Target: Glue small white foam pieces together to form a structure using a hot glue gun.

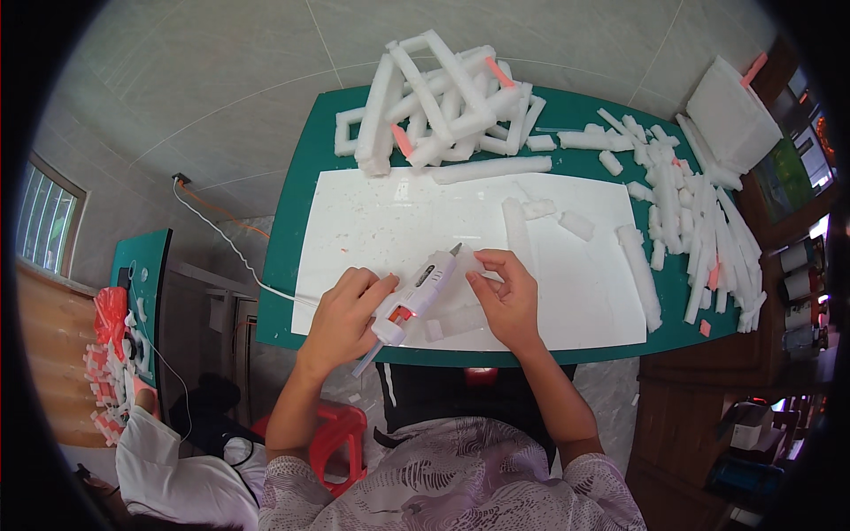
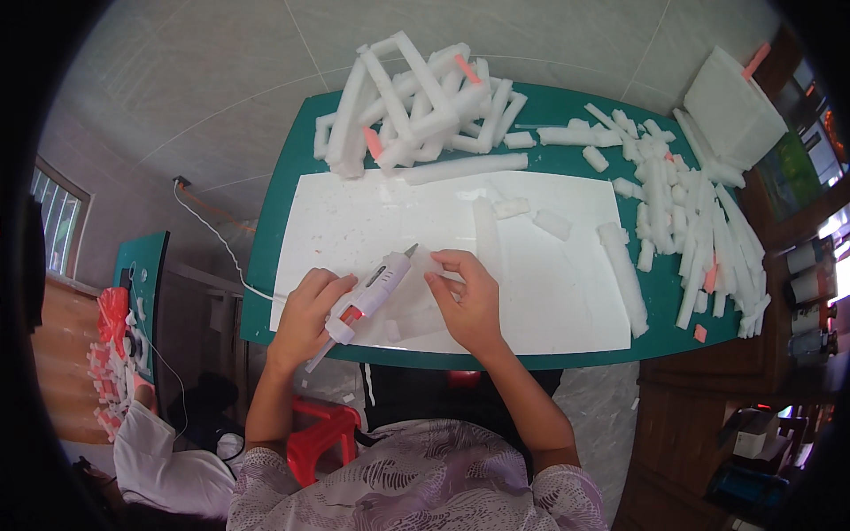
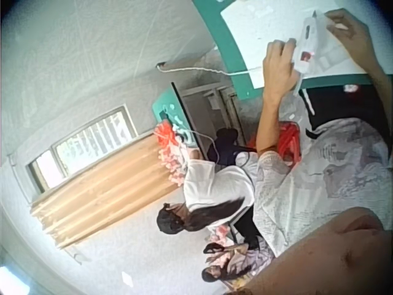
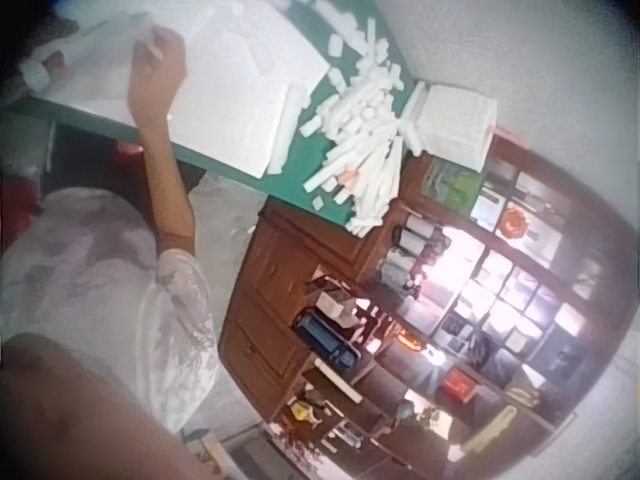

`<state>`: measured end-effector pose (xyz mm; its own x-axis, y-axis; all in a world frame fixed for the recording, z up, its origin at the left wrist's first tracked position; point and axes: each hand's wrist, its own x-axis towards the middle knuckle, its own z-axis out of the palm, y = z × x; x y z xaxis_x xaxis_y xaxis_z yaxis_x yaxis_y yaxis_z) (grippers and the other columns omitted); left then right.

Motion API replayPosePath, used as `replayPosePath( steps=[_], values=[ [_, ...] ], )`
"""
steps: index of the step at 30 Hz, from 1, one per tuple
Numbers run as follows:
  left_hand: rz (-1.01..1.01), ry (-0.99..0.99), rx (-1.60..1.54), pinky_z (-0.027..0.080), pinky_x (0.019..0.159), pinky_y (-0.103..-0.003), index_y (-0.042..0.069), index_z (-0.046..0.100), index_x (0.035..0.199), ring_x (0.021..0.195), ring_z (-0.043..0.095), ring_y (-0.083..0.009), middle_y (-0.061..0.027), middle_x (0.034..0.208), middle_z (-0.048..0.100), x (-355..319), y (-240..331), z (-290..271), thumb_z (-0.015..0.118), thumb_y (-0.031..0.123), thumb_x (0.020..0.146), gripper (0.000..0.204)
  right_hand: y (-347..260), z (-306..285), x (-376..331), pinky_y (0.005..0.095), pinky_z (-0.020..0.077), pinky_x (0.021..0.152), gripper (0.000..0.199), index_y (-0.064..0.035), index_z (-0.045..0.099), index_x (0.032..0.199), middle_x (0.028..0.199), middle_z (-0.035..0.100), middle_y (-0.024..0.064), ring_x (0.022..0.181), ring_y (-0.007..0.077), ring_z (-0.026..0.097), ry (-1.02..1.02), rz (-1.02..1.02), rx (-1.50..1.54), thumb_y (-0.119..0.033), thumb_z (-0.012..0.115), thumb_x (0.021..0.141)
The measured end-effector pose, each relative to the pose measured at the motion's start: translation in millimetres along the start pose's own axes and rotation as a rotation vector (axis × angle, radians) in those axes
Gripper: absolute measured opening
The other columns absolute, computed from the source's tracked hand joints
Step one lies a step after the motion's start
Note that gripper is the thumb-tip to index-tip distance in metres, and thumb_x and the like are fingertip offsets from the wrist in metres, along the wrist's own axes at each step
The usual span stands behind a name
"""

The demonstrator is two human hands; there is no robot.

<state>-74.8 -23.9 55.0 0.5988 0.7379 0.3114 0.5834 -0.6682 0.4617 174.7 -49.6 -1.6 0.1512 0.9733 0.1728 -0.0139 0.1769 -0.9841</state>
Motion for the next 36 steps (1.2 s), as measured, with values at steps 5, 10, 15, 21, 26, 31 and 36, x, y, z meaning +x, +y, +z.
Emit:
replayPosePath(
  steps=[5, 10, 15, 21, 26, 31, 36],
  values=[
    [0.032, 0.008, 0.028, 0.048, 0.068, -0.04, 0.002, 0.063, 0.116, 0.085, 0.056, -0.0308, -0.0124, 0.09, 0.054, 4, 4, 2, 0.064, -0.004, 0.062, 0.054, 0, -1, 0, 0.0314, 0.0563, 0.093, 0.026, 0.0045, 0.058, 0.116, 0.114, 0.06, 0.0103, 0.111, 0.0167, 0.057, -0.003, -0.015, -0.017, 0.008, 0.063, 0.091],
    [0.028, 0.01, 0.026, 0.048, 0.069, -0.04, 0.002, 0.062, 0.117, 0.086, 0.056, -0.0309, -0.0124, 0.091, 0.054, 3, 3, 2, 0.061, -0.008, 0.06, 0.057, 1, 1, 0, 0.0316, 0.0565, 0.093, 0.025, 0.0049, 0.058, 0.116, 0.114, 0.06, 0.0103, 0.111, 0.0167, 0.057, -0.002, -0.017, -0.027, 0.008, 0.063, 0.091],
    [0.023, -0.004, 0.041, 0.048, 0.069, -0.04, 0.003, 0.062, 0.117, 0.087, 0.056, -0.0305, -0.0122, 0.091, 0.054, 4, 5, 3, 0.061, -0.007, 0.06, 0.057, 1, -1, 0, 0.0314, 0.0568, 0.093, 0.025, 0.0047, 0.059, 0.116, 0.113, 0.06, 0.0104, 0.112, 0.0167, 0.057, -0.007, -0.013, -0.02, 0.007, 0.063, 0.092],
    [0.039, -0.004, 0.073, 0.048, 0.068, -0.039, 0.003, 0.062, 0.116, 0.087, 0.056, -0.0299, -0.0119, 0.092, 0.053, 3, 6, 4, 0.061, -0.007, 0.06, 0.057, 1, -1, 0, 0.0317, 0.0568, 0.093, 0.025, 0.0048, 0.059, 0.116, 0.114, 0.06, 0.0107, 0.111, 0.0168, 0.058, -0.005, -0.013, -0.032, 0.006, 0.064, 0.091],
    [0.046, -0.015, 0.082, 0.048, 0.068, -0.038, 0.003, 0.062, 0.116, 0.086, 0.056, -0.0292, -0.0117, 0.092, 0.053, 2, 8, 2, 0.062, -0.007, 0.06, 0.057, 2, 0, 0, 0.0321, 0.0566, 0.094, 0.024, 0.0047, 0.059, 0.115, 0.114, 0.06, 0.01, 0.111, 0.0166, 0.058, -0.006, -0.023, -0.033, 0.006, 0.064, 0.091],
    [0.06, -0.022, 0.065, 0.048, 0.067, -0.038, 0.003, 0.062, 0.116, 0.086, 0.056, -0.029, -0.0118, 0.091, 0.053, -1, 7, -1, 0.063, -0.005, 0.061, 0.056, 2, 0, 0, 0.0329, 0.0583, 0.091, 0.023, 0.0045, 0.06, 0.114, 0.113, 0.062, 0.0121, 0.109, 0.0184, 0.061, 0.01, -0.036, -0.054, 0.004, 0.064, 0.092],
    [0.052, -0.007, 0.011, 0.048, 0.068, -0.039, 0.001, 0.064, 0.115, 0.084, 0.057, -0.0294, -0.0128, 0.09, 0.055, -8, 5, -8, 0.07, 0.005, 0.068, 0.047, 2, -2, 1, 0.0305, 0.0592, 0.085, 0.023, 0.0044, 0.06, 0.115, 0.109, 0.065, 0.0142, 0.104, 0.0184, 0.064, 0.02, -0.04, -0.055, 0.002, 0.063, 0.093]
  ],
)
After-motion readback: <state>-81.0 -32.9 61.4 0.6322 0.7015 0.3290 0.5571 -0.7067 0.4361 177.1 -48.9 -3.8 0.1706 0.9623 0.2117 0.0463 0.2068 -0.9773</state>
